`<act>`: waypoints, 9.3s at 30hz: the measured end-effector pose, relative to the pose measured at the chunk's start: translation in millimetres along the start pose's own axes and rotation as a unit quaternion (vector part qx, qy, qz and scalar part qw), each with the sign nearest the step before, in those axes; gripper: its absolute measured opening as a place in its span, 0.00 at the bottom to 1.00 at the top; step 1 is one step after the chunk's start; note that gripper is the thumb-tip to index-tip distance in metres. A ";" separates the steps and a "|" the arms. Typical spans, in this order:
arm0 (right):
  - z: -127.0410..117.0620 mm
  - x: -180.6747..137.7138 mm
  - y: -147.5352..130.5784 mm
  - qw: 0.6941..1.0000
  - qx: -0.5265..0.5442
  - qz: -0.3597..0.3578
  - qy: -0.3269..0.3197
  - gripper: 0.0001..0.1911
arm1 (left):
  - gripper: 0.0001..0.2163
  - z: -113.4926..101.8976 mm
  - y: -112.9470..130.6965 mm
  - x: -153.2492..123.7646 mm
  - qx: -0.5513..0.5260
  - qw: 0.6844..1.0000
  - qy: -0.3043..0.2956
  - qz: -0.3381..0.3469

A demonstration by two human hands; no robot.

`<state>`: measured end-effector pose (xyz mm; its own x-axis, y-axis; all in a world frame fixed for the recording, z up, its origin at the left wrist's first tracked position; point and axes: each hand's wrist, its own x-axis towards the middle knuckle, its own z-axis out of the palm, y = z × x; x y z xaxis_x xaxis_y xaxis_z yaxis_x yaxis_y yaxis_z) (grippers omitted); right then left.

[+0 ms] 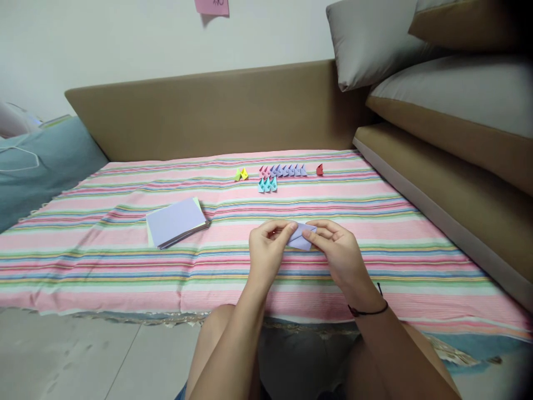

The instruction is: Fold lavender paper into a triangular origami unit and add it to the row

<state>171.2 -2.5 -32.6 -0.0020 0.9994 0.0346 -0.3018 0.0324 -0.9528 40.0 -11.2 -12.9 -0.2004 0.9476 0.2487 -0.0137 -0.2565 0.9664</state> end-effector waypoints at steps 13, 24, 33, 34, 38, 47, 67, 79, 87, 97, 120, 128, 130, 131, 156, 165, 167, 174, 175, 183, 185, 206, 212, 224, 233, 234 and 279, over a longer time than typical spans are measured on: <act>-2.4 0.8 -1.9 0.998 0.023 0.020 -0.057 0.10 | 0.05 -3.2 -4.7 2.9 -0.027 1.000 0.000 -0.015; -2.3 1.7 -1.5 0.994 -0.036 0.025 -0.104 0.12 | 0.07 -10.7 -5.9 6.8 0.021 1.000 -0.015 -0.010; 2.3 0.3 -0.7 0.984 -0.125 0.043 -0.118 0.12 | 0.08 -17.1 -3.8 9.4 -0.012 0.992 -0.092 -0.084; 3.4 -0.3 -0.6 0.985 -0.120 0.048 -0.117 0.13 | 0.08 -18.2 -3.4 9.9 -0.019 0.991 -0.093 -0.095; 7.0 -2.9 -0.4 0.986 -0.109 0.058 -0.109 0.13 | 0.08 -20.7 -2.0 11.0 -0.031 0.989 -0.094 -0.113; 7.9 -4.4 1.5 0.989 -0.079 0.059 -0.109 0.12 | 0.08 -17.1 -3.3 8.7 -0.019 0.990 -0.101 -0.096; 11.2 -9.0 -0.4 0.991 -0.091 0.043 -0.083 0.21 | 0.08 -12.7 -2.4 6.4 -0.049 0.987 -0.110 -0.105; 11.9 -8.5 2.8 0.993 -0.095 0.039 -0.063 0.24 | 0.09 -9.4 -1.6 4.7 -0.041 0.989 -0.113 -0.087; 7.7 -4.2 0.8 0.991 -0.053 0.069 -0.102 0.21 | 0.08 -14.4 -1.6 7.5 -0.030 0.993 -0.082 -0.085; -5.4 2.2 3.7 0.994 -0.054 0.062 -0.072 0.17 | 0.09 -15.0 -6.3 9.6 -0.012 0.994 -0.070 -0.078; -0.1 1.5 0.9 0.999 -0.029 0.008 0.027 0.17 | 0.10 -19.1 -3.5 11.1 -0.034 0.984 -0.121 -0.123; -6.1 3.8 0.5 0.999 -0.022 0.020 0.030 0.15 | 0.14 -28.7 7.4 12.7 -0.059 0.962 -0.219 -0.151; -5.6 4.1 1.5 0.999 -0.026 0.017 0.027 0.16 | 0.15 -26.7 8.1 11.5 -0.055 0.963 -0.214 -0.155; -4.9 4.1 2.1 0.999 -0.030 0.014 0.026 0.16 | 0.15 -25.2 7.2 11.0 -0.052 0.965 -0.205 -0.156; 7.9 -3.8 10.9 0.987 -0.103 -0.124 -0.015 0.17 | 0.06 -6.6 -15.3 8.1 0.104 0.993 -0.032 0.048; -0.7 -3.9 2.9 0.881 -0.342 -0.324 -0.043 0.16 | 0.12 -3.5 -7.7 7.8 -0.182 0.970 -0.071 -0.147; -3.9 -1.3 0.0 0.853 -0.377 -0.356 -0.055 0.18 | 0.11 -7.6 -5.2 9.1 -0.167 0.970 -0.067 -0.160; -19.6 5.6 -5.2 0.815 -0.411 -0.376 -0.159 0.16 | 0.13 -19.1 1.3 11.6 -0.120 0.967 -0.099 -0.204; -20.7 5.7 -4.7 0.821 -0.405 -0.371 -0.159 0.14 | 0.12 -19.1 0.5 11.5 -0.109 0.969 -0.099 -0.197; -18.6 4.8 -3.5 0.825 -0.387 -0.373 -0.173 0.10 | 0.12 -12.3 -7.9 10.9 -0.114 0.973 -0.058 -0.192; -18.6 4.8 -4.7 0.827 -0.380 -0.379 -0.168 0.09 | 0.13 -11.5 -6.6 10.3 -0.118 0.971 -0.058 -0.200; -21.2 -2.5 -15.9 0.842 -0.357 -0.401 -0.058 0.09 | 0.07 -22.5 3.1 12.2 -0.027 0.990 -0.135 -0.025; -20.6 -2.2 -17.0 0.841 -0.351 -0.405 -0.075 0.09 | 0.12 -19.8 2.5 12.2 -0.066 0.991 -0.110 -0.049; -21.0 1.4 -12.7 0.822 -0.376 -0.401 -0.153 0.15 | 0.08 -16.7 4.9 10.4 -0.064 0.992 -0.102 -0.047; -22.5 2.6 -10.9 0.820 -0.366 -0.409 -0.162 0.18 | 0.14 -16.0 3.8 8.2 -0.095 0.985 -0.103 -0.099; -22.5 2.6 -10.7 0.822 -0.364 -0.406 -0.167 0.17 | 0.13 -15.9 3.3 8.0 -0.090 0.986 -0.098 -0.104; -23.1 -4.8 -18.6 0.907 -0.257 -0.325 -0.073 0.14 | 0.09 -21.2 5.7 9.5 -0.015 0.986 -0.148 0.076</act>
<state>198.8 -7.6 -21.9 -0.1211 0.7565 0.6427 0.1994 0.6528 -0.7308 17.3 -7.6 -6.4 0.0916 0.9105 0.4032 -0.0351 -0.4017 0.9151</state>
